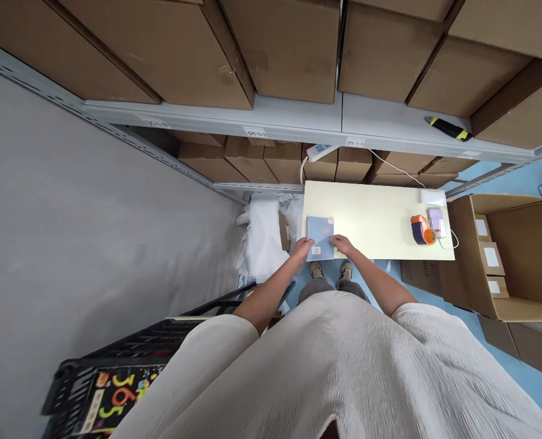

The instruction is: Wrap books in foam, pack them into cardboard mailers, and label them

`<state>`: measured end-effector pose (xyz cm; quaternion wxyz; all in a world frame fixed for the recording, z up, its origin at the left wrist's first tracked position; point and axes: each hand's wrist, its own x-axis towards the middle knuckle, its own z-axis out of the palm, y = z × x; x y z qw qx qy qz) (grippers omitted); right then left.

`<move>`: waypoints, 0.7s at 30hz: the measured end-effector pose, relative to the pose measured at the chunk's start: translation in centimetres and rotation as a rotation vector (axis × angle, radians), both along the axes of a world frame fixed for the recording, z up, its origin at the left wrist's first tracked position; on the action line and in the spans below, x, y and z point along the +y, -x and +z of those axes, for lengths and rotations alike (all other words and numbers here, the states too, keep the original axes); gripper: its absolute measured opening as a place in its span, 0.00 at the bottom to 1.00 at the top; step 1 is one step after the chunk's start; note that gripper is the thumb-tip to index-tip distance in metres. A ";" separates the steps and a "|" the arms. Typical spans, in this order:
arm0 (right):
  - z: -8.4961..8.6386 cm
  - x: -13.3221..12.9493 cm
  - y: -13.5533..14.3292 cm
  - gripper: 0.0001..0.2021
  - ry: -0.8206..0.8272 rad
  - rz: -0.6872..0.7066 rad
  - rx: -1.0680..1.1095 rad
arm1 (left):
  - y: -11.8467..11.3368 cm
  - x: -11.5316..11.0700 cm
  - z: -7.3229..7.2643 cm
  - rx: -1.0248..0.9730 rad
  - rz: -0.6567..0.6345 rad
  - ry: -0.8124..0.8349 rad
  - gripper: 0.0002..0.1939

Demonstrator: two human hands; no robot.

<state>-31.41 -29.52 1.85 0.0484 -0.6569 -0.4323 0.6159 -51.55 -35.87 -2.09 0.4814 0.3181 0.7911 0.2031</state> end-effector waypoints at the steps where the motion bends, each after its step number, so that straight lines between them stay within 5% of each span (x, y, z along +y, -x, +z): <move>1: -0.1 -0.1 0.2 0.10 -0.013 0.009 -0.006 | 0.3 -0.1 -0.3 0.008 0.043 0.030 0.11; 4: -0.5 -0.5 0.7 0.11 -0.069 0.038 -0.025 | 0.9 -0.2 -1.0 0.018 0.095 0.071 0.16; 10: -1.2 -1.0 1.3 0.10 -0.180 0.064 -0.053 | 2.0 -0.9 -1.0 0.213 -0.028 0.092 0.12; 16: -1.6 -1.3 1.6 0.10 -0.220 0.072 -0.127 | 3.1 -0.7 -0.9 0.113 0.031 0.040 0.24; 21: -2.1 -1.5 1.9 0.13 -0.211 0.048 -0.171 | 2.8 -0.1 -0.7 0.000 0.029 -0.038 0.22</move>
